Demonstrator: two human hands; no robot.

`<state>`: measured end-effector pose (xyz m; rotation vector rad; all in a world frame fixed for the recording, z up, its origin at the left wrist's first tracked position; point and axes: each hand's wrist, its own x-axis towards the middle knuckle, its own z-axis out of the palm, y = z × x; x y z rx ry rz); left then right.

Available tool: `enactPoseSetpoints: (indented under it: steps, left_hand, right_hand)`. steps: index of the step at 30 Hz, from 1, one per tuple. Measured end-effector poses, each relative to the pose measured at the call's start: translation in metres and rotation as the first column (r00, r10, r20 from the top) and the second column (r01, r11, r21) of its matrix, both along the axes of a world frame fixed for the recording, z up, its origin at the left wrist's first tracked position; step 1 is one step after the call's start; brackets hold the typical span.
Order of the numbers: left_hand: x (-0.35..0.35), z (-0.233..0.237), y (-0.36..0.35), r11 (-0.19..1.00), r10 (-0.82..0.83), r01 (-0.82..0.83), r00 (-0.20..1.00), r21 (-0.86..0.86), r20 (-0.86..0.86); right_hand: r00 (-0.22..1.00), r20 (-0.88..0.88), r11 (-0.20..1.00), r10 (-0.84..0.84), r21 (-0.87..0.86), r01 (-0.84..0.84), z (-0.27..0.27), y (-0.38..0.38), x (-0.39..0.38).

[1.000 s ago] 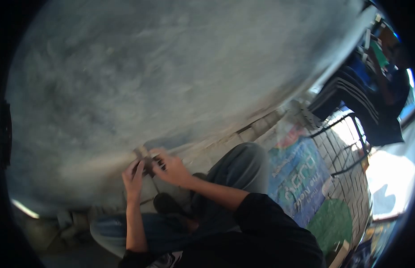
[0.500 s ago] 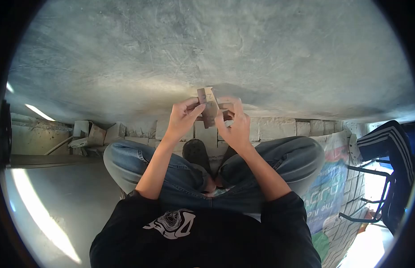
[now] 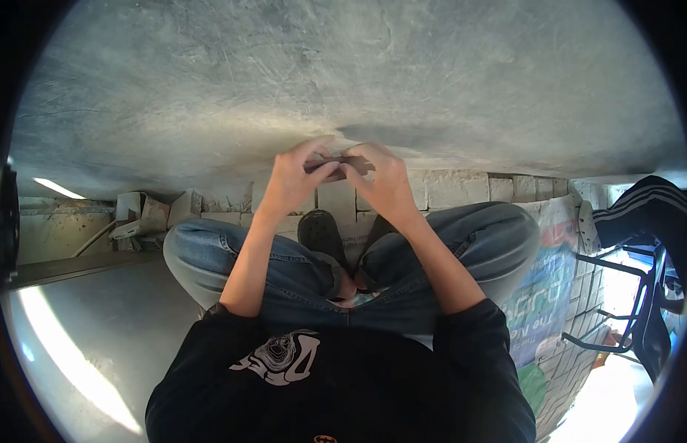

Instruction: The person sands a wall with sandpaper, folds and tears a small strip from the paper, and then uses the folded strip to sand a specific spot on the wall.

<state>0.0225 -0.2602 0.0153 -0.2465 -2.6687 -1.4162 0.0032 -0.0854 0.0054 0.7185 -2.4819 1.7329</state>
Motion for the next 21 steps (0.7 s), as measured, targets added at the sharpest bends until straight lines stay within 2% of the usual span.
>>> enactPoseSetpoints:
  steps: [1, 2, 4, 8, 10, 14, 16, 20, 21]
  left_hand:
    - [-0.001, 0.001, -0.003, 0.979, 0.032, -0.040, 0.998, 0.198, 0.044]
    - [-0.001, 0.002, -0.004, 0.980, 0.030, -0.038, 0.998, 0.195, 0.047]
    - [-0.001, 0.007, -0.008, 0.984, 0.031, -0.037, 0.999, 0.175, 0.038]
    - [-0.006, 0.009, -0.014, 0.956, -0.040, 0.005, 0.993, 0.292, 0.113]
    - [-0.006, 0.006, -0.013, 0.862, -0.069, -0.031, 0.982, 0.505, 0.178]
    - [-0.005, 0.006, -0.014, 0.910, -0.044, -0.048, 0.976, 0.413, 0.212]
    - [-0.004, 0.011, -0.009, 0.935, 0.023, -0.085, 0.983, 0.345, 0.180]
    - [-0.003, 0.011, -0.007, 0.903, 0.027, -0.122, 0.973, 0.412, 0.229]
    - [-0.003, 0.013, -0.006, 0.874, 0.004, -0.134, 0.963, 0.467, 0.269]
  right_hand:
    - [0.994, 0.109, 0.999, -0.018, -0.044, 0.023, -0.002, 0.001, -0.001]
    - [0.994, 0.112, 0.999, -0.021, -0.047, 0.026, -0.002, 0.003, -0.001]
    - [0.946, 0.323, 0.994, 0.034, -0.109, 0.001, 0.000, 0.007, -0.002]
    - [0.970, 0.243, 0.997, 0.000, -0.071, 0.017, 0.002, 0.013, -0.009]
    - [0.976, 0.211, 0.991, -0.059, -0.102, 0.082, 0.008, 0.014, -0.009]
    - [0.936, 0.351, 0.985, 0.003, -0.164, 0.058, 0.017, 0.017, -0.009]
    - [0.907, 0.421, 0.985, -0.005, -0.152, 0.076, 0.018, 0.018, -0.008]
    - [0.919, 0.394, 0.972, -0.001, -0.215, 0.094, 0.015, 0.016, -0.009]
    - [0.950, 0.311, 0.985, -0.025, -0.155, 0.076, 0.016, 0.017, -0.010]
